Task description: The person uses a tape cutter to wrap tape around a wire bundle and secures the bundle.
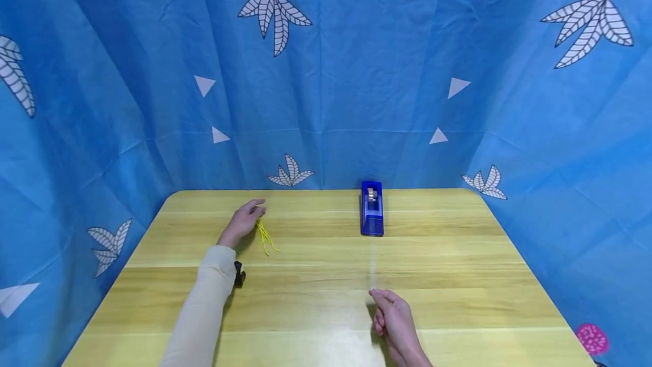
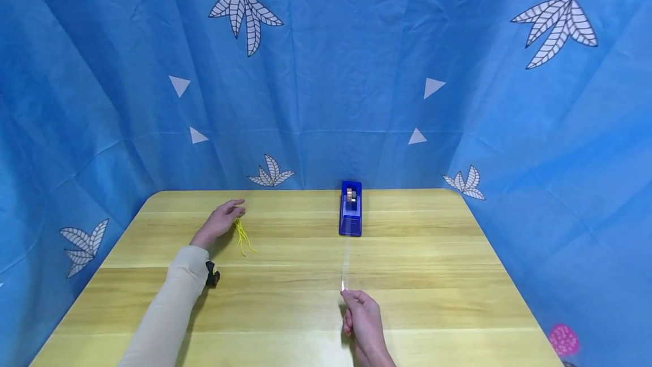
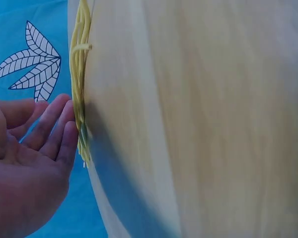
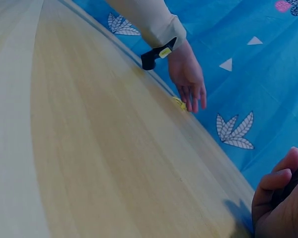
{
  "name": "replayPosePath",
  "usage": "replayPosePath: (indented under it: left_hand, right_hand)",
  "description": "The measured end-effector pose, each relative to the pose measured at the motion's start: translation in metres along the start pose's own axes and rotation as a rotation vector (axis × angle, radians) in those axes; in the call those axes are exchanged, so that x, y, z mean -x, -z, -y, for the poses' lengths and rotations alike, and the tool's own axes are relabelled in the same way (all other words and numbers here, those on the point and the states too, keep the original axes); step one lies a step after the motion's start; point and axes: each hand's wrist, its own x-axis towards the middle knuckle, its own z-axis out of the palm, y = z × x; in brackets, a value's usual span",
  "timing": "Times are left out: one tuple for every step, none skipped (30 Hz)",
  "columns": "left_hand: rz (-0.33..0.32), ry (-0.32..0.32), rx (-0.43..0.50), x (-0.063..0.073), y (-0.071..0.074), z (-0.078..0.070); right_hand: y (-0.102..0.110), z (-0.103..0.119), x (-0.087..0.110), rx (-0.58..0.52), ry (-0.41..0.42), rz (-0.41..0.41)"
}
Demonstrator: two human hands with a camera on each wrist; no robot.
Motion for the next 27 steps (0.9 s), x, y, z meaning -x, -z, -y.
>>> replayPosePath:
  left_hand:
    - [-0.001, -0.001, -0.004, 0.001, 0.000, 0.000]
    - [-0.002, -0.004, -0.014, 0.001, 0.001, 0.000]
    - [-0.004, -0.011, -0.025, 0.002, 0.002, 0.000]
    - [-0.006, -0.022, -0.037, 0.003, 0.003, 0.000]
    - [-0.006, -0.032, -0.048, 0.003, 0.004, 0.001]
    - [-0.002, -0.045, -0.060, 0.004, 0.006, 0.002]
    - [0.005, -0.065, -0.079, 0.004, 0.008, 0.003]
    - [0.016, -0.083, -0.096, 0.005, 0.011, 0.005]
    - [0.029, -0.105, -0.112, 0.006, 0.013, 0.006]
    - [0.046, -0.124, -0.122, 0.007, 0.016, 0.008]
    - [0.065, -0.150, -0.140, 0.008, 0.018, 0.010]
    - [0.083, -0.173, -0.155, 0.010, 0.021, 0.012]
    - [0.101, -0.189, -0.164, 0.011, 0.023, 0.014]
    - [0.115, -0.202, -0.171, 0.011, 0.025, 0.015]
    - [0.124, -0.216, -0.183, 0.012, 0.027, 0.016]
    - [0.130, -0.224, -0.194, 0.013, 0.029, 0.017]
    - [0.129, -0.231, -0.208, 0.014, 0.030, 0.018]
    - [0.124, -0.228, -0.218, 0.014, 0.031, 0.019]
    - [0.118, -0.226, -0.230, 0.014, 0.032, 0.019]
    - [0.106, -0.218, -0.241, 0.014, 0.033, 0.020]
    - [0.093, -0.208, -0.252, 0.014, 0.033, 0.020]
    - [0.081, -0.198, -0.259, 0.014, 0.033, 0.021]
    - [0.070, -0.189, -0.266, 0.014, 0.033, 0.022]
    - [0.062, -0.177, -0.270, 0.014, 0.033, 0.022]
    - [0.055, -0.168, -0.274, 0.013, 0.033, 0.023]
    - [0.048, -0.154, -0.276, 0.013, 0.033, 0.023]
    - [0.044, -0.151, -0.282, 0.014, 0.033, 0.023]
  right_hand:
    - [0.000, 0.000, 0.000, -0.001, 0.001, 0.001]
    - [0.000, -0.001, 0.000, -0.001, 0.002, 0.002]
    - [0.000, -0.001, 0.000, 0.001, 0.002, 0.002]
    - [0.001, -0.001, -0.001, 0.002, 0.003, 0.002]
    - [0.001, -0.002, 0.000, 0.004, 0.005, 0.003]
    - [0.001, -0.002, 0.000, 0.005, 0.007, 0.003]
    - [0.001, -0.002, 0.000, 0.006, 0.007, 0.004]
    - [0.001, -0.003, 0.000, 0.006, 0.008, 0.003]
    - [0.001, -0.003, 0.000, 0.005, 0.008, 0.002]
    - [0.001, -0.003, 0.000, 0.005, 0.008, 0.002]
    - [0.000, -0.003, 0.000, 0.005, 0.009, 0.001]
    - [0.001, -0.003, 0.000, 0.005, 0.009, 0.001]
    - [0.000, -0.003, 0.000, 0.004, 0.010, 0.000]
    - [0.000, -0.003, 0.000, 0.006, 0.012, 0.002]
    - [0.000, -0.003, 0.000, 0.006, 0.012, 0.002]
    - [0.000, -0.003, 0.000, 0.007, 0.014, 0.001]
    - [0.000, -0.002, 0.000, 0.006, 0.014, 0.002]
    - [0.001, -0.002, 0.000, 0.006, 0.013, 0.002]
    - [0.001, -0.002, 0.000, 0.005, 0.013, 0.002]
    - [0.001, -0.002, 0.000, 0.006, 0.011, 0.002]
    - [0.000, -0.002, 0.000, 0.002, 0.008, 0.000]
    - [0.000, -0.002, 0.000, 0.002, 0.006, 0.000]
    - [0.000, -0.002, 0.000, 0.002, 0.005, 0.001]
    - [0.000, -0.002, 0.000, 0.003, 0.006, 0.003]
    - [0.000, -0.002, 0.000, 0.002, 0.007, 0.006]
    - [0.000, -0.003, 0.000, 0.003, 0.009, 0.008]
    - [0.000, -0.003, 0.000, 0.000, 0.009, 0.010]
